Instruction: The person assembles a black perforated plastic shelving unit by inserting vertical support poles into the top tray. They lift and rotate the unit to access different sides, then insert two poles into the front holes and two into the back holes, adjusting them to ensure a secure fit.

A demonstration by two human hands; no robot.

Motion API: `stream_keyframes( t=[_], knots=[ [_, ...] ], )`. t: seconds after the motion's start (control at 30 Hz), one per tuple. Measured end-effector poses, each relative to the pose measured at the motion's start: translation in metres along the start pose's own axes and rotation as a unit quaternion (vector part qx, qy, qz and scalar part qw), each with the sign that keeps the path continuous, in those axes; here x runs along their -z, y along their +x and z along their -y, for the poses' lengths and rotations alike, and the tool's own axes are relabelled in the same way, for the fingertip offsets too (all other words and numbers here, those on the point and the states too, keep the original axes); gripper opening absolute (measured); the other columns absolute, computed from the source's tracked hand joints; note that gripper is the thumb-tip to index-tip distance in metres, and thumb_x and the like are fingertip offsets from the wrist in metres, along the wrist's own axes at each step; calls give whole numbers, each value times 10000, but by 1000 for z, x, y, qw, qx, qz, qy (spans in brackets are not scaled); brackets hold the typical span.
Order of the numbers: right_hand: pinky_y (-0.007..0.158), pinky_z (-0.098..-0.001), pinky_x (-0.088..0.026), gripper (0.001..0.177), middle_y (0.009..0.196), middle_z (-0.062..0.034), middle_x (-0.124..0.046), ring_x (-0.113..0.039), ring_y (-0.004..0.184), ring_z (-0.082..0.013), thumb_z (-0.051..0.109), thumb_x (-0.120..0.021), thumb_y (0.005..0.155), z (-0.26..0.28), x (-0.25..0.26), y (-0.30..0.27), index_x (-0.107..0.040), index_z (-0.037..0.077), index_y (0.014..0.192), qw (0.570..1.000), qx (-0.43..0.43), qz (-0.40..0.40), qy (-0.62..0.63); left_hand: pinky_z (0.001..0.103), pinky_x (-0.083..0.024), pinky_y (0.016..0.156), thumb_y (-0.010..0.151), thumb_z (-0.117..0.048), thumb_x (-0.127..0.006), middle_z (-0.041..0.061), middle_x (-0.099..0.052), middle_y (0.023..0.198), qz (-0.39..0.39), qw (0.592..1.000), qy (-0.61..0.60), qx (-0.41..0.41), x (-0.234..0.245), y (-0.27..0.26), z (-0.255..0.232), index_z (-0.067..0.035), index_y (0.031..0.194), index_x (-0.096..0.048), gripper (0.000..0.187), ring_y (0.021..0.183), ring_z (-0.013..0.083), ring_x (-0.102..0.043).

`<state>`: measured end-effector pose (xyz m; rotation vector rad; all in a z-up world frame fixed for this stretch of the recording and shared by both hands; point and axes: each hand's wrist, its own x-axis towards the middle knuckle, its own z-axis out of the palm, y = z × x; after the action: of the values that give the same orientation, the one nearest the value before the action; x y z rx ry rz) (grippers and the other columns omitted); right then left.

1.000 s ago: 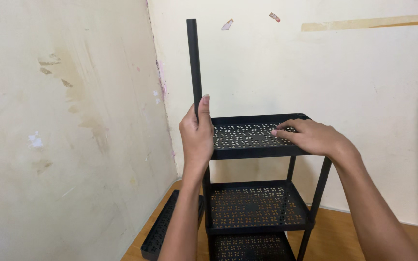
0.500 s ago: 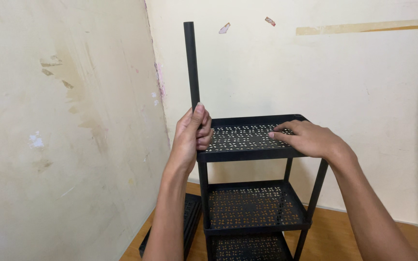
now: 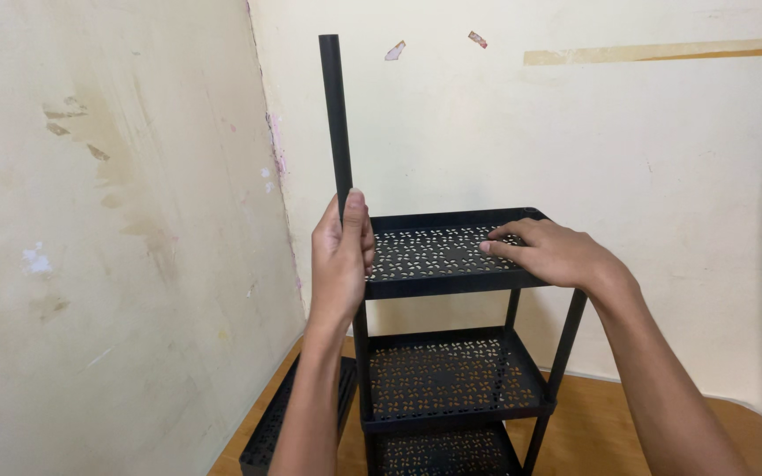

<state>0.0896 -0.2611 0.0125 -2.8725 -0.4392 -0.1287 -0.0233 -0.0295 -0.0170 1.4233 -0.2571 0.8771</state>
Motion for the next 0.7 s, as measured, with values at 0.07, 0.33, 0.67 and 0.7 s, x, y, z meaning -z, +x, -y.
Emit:
stream_keyframes(
  t=[0.07, 0.33, 0.67, 0.7],
  knots=[
    [1136, -605, -416, 768, 1470, -82, -578, -528, 1397, -283, 753, -450, 827, 0, -1, -1, -640, 254, 1379, 1000, 6, 1, 1, 205, -256, 408, 1101, -469, -422, -86, -321, 603, 76, 993, -78, 35, 12, 4, -1, -106, 882, -505, 431, 489, 28, -310],
    [1123, -589, -434, 783, 1442, -72, -600, -516, 1405, -248, 758, -444, 822, -5, 0, -7, -629, 252, 1389, 1000, 19, 1, 3, 228, -283, 399, 1053, -536, -431, -17, -373, 663, 291, 913, -275, 76, 36, 36, -7, -108, 819, -466, 489, 510, 94, -376],
    [1129, -581, -423, 764, 1457, -45, -582, -502, 1406, -229, 757, -439, 821, -5, -2, -12, -613, 281, 1393, 1000, 11, -8, -7, 203, -121, 320, 1043, -572, -412, -96, -219, 546, 192, 959, -204, 47, 25, 29, 2, -177, 704, -339, 526, 407, 24, -194],
    [1132, -579, -423, 755, 1455, -44, -588, -505, 1407, -229, 753, -441, 822, -4, -2, -10, -623, 284, 1385, 1000, 10, -9, -3, 215, -131, 317, 1042, -558, -415, -89, -239, 537, 148, 975, -166, 23, 20, 28, 1, -175, 692, -346, 523, 400, 33, -211]
  ],
)
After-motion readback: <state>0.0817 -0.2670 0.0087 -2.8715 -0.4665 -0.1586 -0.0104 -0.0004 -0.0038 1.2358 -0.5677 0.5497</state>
